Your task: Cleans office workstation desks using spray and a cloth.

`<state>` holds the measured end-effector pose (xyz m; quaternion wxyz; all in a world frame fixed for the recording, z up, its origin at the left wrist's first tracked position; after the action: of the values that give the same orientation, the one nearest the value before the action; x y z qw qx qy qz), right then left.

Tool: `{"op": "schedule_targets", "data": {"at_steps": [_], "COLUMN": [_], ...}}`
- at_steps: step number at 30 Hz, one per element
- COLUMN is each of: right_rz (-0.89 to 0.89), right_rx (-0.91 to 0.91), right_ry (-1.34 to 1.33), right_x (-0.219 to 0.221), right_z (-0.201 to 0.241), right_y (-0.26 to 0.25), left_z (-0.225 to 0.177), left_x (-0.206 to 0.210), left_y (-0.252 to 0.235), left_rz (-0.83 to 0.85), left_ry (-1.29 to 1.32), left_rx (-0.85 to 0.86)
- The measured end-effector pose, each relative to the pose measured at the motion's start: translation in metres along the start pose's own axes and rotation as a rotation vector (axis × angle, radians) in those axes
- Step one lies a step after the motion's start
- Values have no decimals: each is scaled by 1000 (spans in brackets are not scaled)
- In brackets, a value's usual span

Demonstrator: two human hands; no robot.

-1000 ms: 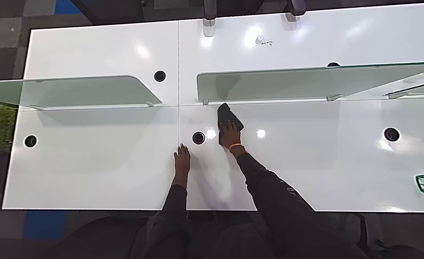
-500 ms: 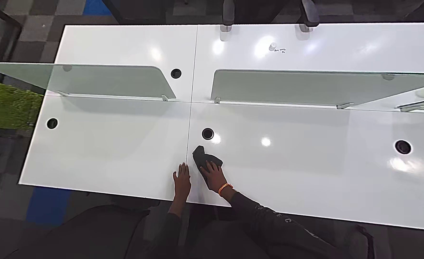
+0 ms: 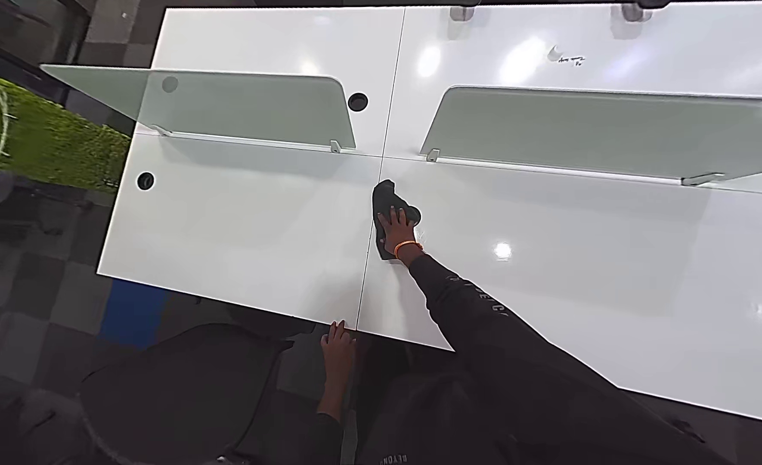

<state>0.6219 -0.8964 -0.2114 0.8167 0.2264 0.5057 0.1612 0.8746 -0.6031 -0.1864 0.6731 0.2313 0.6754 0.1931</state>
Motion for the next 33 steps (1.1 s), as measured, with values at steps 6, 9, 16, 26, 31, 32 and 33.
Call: {"op": "schedule_targets", "data": {"at_steps": [6,9,16,26,31,32,33], "right_rz": [109,233,295,111,94,80,70], "right_rx": [-85,-211,-243,144,159,160,165], "right_ry": [-89,-107,-96,-112,-129,-138,-143], "right_x": [47,105,148,116,100,92,82], "right_z": [20,37,-26,-115,-113,-113,-112], "right_y": [89,166,257,261,222,211,197], "left_z": [24,17,-32,-89,-86,-87,-88], "left_x": [-9,-32,-70,-64,-81,-84,-87], "left_y": [-9,-27,-91,-130,-140,-142,-144], "left_rz": [-110,-225,-164,255,405,428,446], "left_ry": [46,45,-42,-303,-352,-365,-376], "left_rx": [-54,-42,97,281,322,331,337]}}
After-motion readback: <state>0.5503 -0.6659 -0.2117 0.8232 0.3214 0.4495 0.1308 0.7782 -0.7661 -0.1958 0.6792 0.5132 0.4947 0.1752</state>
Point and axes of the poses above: each hand's wrist, its own y-axis away from the middle knuckle, its own x-axis out of the palm, z = x × y, the point moved 6 cm from there along -y, towards the middle knuckle, and after that the axes turned 12 degrees about -y, right-handed, at the moved point
